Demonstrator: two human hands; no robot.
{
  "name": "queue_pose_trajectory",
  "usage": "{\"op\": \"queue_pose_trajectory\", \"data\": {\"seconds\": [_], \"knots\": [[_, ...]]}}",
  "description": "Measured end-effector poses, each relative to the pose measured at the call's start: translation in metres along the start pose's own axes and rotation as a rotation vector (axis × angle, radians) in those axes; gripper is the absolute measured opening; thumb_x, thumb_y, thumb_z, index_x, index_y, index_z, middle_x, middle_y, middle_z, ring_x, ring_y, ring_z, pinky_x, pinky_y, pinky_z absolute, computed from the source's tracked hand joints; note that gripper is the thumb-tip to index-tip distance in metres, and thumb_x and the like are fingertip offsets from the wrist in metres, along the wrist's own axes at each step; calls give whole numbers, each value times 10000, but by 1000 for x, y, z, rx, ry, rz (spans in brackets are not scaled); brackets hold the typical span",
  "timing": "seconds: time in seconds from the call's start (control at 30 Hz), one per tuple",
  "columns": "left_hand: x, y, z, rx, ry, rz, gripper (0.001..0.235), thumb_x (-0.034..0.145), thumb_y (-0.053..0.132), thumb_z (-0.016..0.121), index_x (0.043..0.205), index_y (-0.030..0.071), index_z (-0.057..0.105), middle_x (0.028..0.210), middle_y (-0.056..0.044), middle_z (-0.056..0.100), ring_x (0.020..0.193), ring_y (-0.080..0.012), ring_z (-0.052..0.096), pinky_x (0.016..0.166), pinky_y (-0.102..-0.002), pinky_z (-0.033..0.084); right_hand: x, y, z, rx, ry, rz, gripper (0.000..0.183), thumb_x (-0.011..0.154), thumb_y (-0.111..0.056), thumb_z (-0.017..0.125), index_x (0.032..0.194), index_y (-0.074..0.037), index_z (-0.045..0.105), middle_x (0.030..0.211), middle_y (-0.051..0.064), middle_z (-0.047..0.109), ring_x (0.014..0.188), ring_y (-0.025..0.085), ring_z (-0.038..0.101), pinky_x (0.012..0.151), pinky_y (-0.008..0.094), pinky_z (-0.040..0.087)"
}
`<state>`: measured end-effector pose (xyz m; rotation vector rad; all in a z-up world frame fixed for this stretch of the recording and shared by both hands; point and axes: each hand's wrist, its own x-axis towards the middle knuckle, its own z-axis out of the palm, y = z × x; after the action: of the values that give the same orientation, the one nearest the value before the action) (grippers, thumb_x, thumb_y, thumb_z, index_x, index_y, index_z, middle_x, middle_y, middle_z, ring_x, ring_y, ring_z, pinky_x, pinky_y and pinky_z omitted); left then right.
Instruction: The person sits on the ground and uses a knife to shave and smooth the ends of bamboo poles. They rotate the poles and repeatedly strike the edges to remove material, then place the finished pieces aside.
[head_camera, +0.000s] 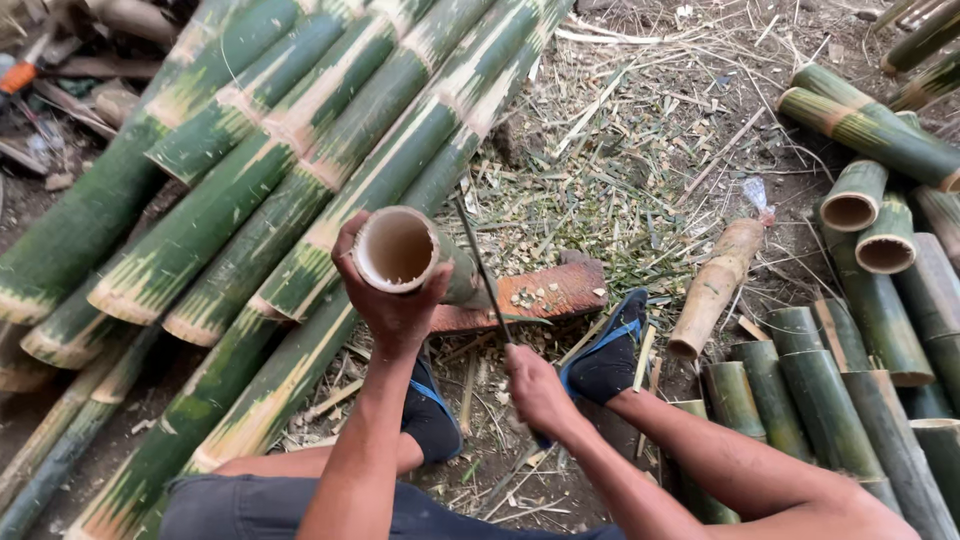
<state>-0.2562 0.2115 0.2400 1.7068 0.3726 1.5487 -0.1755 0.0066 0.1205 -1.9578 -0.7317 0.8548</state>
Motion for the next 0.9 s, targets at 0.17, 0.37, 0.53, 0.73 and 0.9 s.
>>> {"op": "queue_pose_trajectory", "data": {"seconds": [0.17,0.37,0.53,0.73,0.9], "knots": [[-6,-3,2,-49,31,-76,1012,845,568,875,1521,41,337,1403,-117,511,1246,-219,624,1080,-340,565,-22,-6,28,10,139,-463,557,1069,-538,315,996,-26,521,679,71,493,614,202,492,572,430,425],[-3,1,-7,-127,39,-60,1030,851,546,873,1522,53,267,1420,-124,487,1237,-231,612,1069,-362,567,30,13,21,-29,18,230,617,1113,-483,317,834,5,573,654,62,577,598,175,545,612,396,454],[-17,0,11,-90,110,-66,1057,891,546,836,1582,69,194,1454,-128,454,1265,-240,607,1060,-353,573,-18,-4,26,89,11,-122,425,1036,-437,352,950,-52,510,608,88,502,553,205,508,556,423,444],[-11,2,6,-87,78,-95,1057,888,543,840,1563,60,185,1471,-138,415,1315,-255,571,1103,-379,544,15,-42,14,-55,110,-137,521,1119,-452,334,910,-18,532,734,104,535,654,198,527,620,376,452],[-16,-8,10,-52,126,-67,1055,897,541,840,1593,56,212,1475,-119,365,1316,-231,555,1110,-361,521,7,-9,24,44,1,-113,503,1083,-447,311,944,-11,519,701,124,513,614,248,531,576,422,469]]}}
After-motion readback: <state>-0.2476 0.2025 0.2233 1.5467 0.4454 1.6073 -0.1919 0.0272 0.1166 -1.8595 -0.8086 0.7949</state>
